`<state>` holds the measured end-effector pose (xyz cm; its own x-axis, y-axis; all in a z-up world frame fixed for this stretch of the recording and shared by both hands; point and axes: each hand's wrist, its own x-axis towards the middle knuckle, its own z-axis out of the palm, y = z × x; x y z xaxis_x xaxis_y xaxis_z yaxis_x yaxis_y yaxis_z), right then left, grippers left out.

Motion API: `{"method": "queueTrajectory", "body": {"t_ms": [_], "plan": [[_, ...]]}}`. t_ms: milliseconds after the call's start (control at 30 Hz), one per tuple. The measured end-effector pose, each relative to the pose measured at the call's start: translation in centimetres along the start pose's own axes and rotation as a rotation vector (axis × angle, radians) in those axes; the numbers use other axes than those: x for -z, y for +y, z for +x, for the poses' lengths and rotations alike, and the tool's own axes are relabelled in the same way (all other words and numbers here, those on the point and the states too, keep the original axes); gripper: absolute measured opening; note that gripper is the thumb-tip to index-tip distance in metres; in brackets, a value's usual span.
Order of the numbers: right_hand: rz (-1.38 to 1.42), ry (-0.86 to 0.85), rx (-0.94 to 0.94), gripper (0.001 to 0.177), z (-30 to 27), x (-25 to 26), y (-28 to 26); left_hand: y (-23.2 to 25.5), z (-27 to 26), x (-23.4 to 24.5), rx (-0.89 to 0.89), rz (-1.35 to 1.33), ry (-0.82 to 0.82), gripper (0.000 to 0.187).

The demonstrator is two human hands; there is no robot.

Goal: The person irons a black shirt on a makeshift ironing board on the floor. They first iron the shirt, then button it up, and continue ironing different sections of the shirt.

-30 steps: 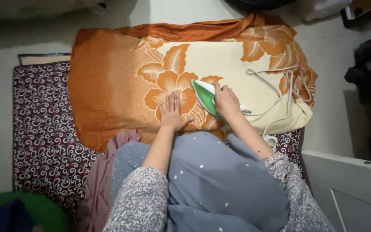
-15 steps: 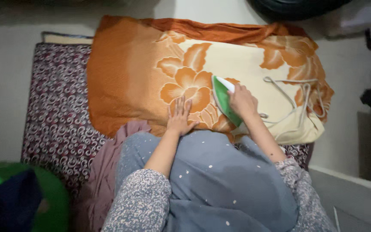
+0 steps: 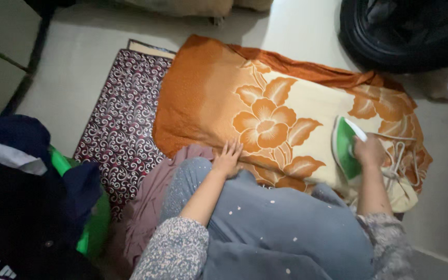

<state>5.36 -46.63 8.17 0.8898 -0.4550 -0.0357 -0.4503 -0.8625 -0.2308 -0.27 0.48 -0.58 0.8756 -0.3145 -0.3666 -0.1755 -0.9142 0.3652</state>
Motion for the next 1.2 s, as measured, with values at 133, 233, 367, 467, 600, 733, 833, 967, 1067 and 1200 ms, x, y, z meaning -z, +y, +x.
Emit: {"method": "queueTrajectory", "body": {"t_ms": [133,233,367,467,600,733,833,967,1067,1200], "plan": [[0.332,0.360,0.109,0.045,-0.7,-0.6,3.6,-0.9,0.6,-0.6,-0.037,-0.058,0.053,0.091],[0.820,0.420,0.156,0.053,-2.2,-1.2,4.8,-0.9,0.7,-0.8,-0.039,-0.063,0.050,0.090],[1.043,0.314,0.225,0.070,-5.4,-3.1,4.8,-0.8,0.6,-0.2,-0.026,-0.091,0.032,0.087],[0.915,0.326,0.163,0.081,-8.7,-4.6,4.3,-0.7,0.4,0.2,-0.027,-0.109,0.036,0.086],[0.703,0.268,-0.078,0.079,-10.7,-4.3,3.9,-0.7,0.3,-0.1,-0.023,-0.131,0.040,0.082],[0.632,0.446,-0.092,0.089,-10.7,-2.3,1.0,-0.9,0.0,-0.2,-0.023,-0.201,0.127,0.066],[0.468,0.726,0.053,0.085,-11.8,0.0,-2.0,-0.7,-1.4,0.8,-0.081,-0.420,0.398,0.058],[0.353,0.819,0.364,0.060,-11.4,4.6,-8.1,-1.3,-6.2,5.7,-0.186,-0.643,0.634,0.046],[0.351,0.723,0.626,0.043,-11.6,8.3,-14.0,-2.1,-12.0,11.7,-0.151,-0.654,0.703,0.040],[0.489,0.408,1.007,0.023,-13.2,12.8,-23.1,-3.0,-19.6,19.9,-0.168,-0.290,0.962,0.039]]}}
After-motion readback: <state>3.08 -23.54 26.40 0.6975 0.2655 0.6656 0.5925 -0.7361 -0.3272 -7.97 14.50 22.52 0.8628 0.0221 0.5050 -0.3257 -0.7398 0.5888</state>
